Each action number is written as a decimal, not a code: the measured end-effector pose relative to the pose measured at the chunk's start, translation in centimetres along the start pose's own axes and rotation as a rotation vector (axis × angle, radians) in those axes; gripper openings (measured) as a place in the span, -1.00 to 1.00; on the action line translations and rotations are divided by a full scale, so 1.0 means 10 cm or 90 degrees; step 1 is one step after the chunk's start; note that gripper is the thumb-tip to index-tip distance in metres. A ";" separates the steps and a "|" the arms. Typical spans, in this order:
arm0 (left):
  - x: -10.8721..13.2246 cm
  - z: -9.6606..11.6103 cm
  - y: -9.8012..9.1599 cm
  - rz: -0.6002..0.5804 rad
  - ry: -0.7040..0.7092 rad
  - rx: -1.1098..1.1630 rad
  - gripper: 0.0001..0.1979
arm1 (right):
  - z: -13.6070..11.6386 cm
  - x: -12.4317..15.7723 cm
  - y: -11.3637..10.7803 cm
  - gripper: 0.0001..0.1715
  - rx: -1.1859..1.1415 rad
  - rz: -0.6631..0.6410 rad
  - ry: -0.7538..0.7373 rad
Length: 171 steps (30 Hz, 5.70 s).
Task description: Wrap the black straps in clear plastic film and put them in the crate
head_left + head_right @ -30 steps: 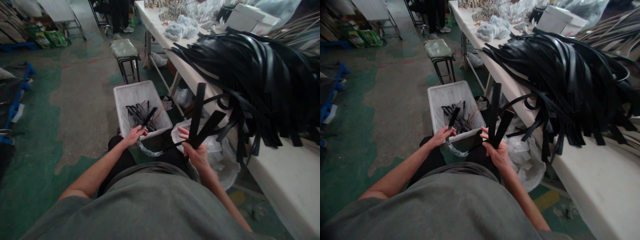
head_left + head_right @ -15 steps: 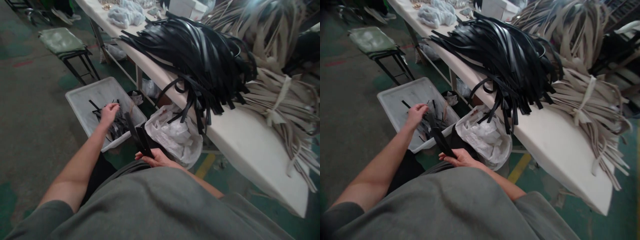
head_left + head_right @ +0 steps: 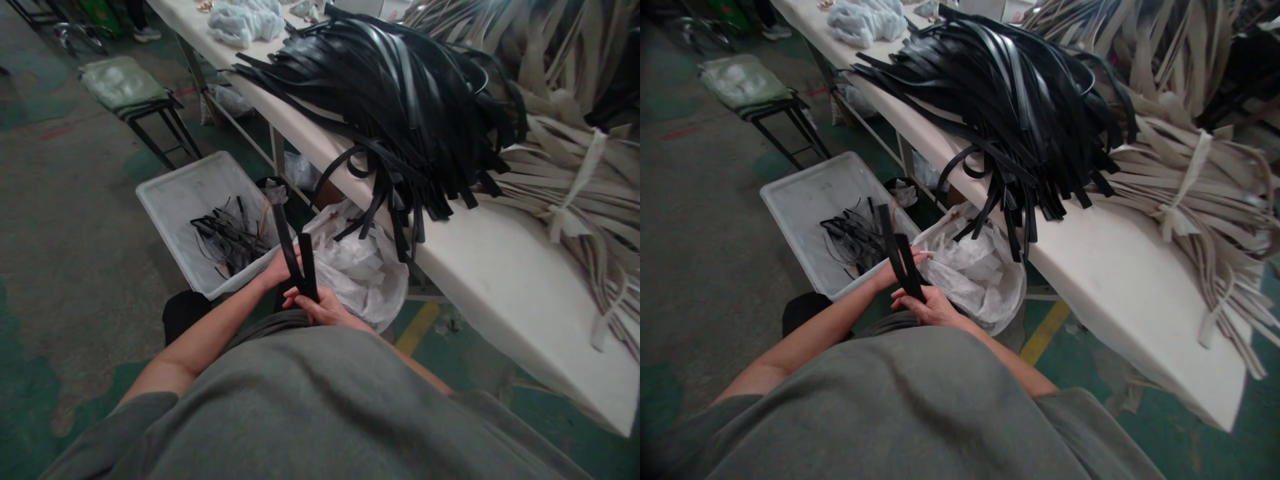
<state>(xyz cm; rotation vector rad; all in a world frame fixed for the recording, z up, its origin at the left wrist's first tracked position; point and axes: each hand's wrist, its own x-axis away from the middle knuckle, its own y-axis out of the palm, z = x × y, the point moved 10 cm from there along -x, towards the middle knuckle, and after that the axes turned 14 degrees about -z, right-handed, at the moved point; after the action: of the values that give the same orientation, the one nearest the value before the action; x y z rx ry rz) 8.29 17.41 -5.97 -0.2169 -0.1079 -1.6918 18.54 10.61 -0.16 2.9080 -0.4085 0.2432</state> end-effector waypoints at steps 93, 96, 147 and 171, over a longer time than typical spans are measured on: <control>1.90 -0.47 -0.76 0.360 -0.049 0.664 -0.78 | -0.38 -1.12 0.29 -0.69 0.238 -0.131 0.023; 1.93 -0.49 -0.90 0.435 -0.021 0.711 -0.75 | -0.30 -0.86 0.29 -0.71 0.178 -0.149 0.078; 1.87 -0.44 -0.66 0.404 0.008 0.703 -0.79 | -0.31 -0.86 0.60 -0.46 0.316 -0.183 0.097; 1.59 -1.10 -0.41 0.391 -0.180 0.835 -0.85 | 0.14 -0.85 0.27 -0.46 0.409 -0.086 0.224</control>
<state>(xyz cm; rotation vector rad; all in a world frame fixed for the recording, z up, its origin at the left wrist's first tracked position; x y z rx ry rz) 1.46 0.34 -13.23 0.4639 -1.1799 -0.7174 9.91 9.89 -2.62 3.3707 -0.0746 1.0119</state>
